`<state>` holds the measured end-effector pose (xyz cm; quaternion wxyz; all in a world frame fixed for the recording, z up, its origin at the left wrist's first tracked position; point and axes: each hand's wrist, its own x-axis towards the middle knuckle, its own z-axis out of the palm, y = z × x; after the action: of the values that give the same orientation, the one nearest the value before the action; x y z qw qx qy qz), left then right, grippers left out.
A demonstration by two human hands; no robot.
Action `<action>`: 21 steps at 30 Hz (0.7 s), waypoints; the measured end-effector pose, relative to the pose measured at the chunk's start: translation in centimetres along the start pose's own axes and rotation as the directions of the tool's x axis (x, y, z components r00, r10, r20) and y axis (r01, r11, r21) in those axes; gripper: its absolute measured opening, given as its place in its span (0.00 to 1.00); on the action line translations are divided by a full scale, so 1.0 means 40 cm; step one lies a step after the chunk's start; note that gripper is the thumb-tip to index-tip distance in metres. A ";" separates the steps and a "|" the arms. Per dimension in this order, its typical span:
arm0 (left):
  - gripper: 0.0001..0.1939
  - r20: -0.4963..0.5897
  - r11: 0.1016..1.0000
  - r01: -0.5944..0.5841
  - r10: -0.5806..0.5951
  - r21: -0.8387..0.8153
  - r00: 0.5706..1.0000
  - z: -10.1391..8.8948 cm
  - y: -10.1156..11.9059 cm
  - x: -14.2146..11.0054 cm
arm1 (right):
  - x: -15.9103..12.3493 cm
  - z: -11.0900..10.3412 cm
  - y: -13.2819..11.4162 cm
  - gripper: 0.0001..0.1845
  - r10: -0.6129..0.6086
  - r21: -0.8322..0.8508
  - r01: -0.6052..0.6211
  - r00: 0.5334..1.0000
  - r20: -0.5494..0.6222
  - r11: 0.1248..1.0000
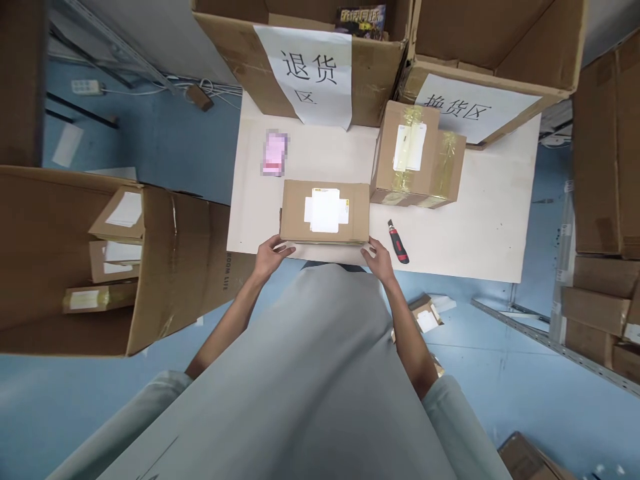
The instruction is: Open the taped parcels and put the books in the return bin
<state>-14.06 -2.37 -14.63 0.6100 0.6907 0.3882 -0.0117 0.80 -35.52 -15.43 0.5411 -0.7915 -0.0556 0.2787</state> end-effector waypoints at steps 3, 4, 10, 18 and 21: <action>0.34 -0.068 0.997 -0.069 0.067 -0.036 0.995 -0.012 0.023 -0.004 | 0.007 -0.018 -0.051 0.42 -0.076 0.013 0.077 0.995 -0.066 0.997; 0.35 -0.092 0.994 -0.095 0.090 -0.050 0.992 -0.017 0.034 -0.007 | 0.009 -0.024 -0.071 0.43 -0.100 0.015 0.101 0.992 -0.076 0.995; 0.42 -0.177 0.974 -0.190 0.166 -0.127 0.970 -0.034 0.094 -0.023 | 0.014 -0.043 -0.160 0.45 -0.158 0.023 0.162 0.982 -0.104 0.987; 0.44 -0.061 0.981 -0.155 0.149 -0.120 0.987 -0.002 0.087 -0.019 | 0.023 -0.009 -0.132 0.46 -0.161 0.005 0.161 0.986 -0.032 0.987; 0.45 -0.038 0.979 -0.172 0.169 -0.105 0.985 -0.009 0.072 -0.014 | 0.024 -0.009 -0.127 0.48 -0.151 -0.010 0.151 0.989 -0.002 0.989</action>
<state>-13.01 -2.23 -11.86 0.6395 0.6877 0.3361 0.0717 2.88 -33.36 -11.19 0.5568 -0.7880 -0.1160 0.2357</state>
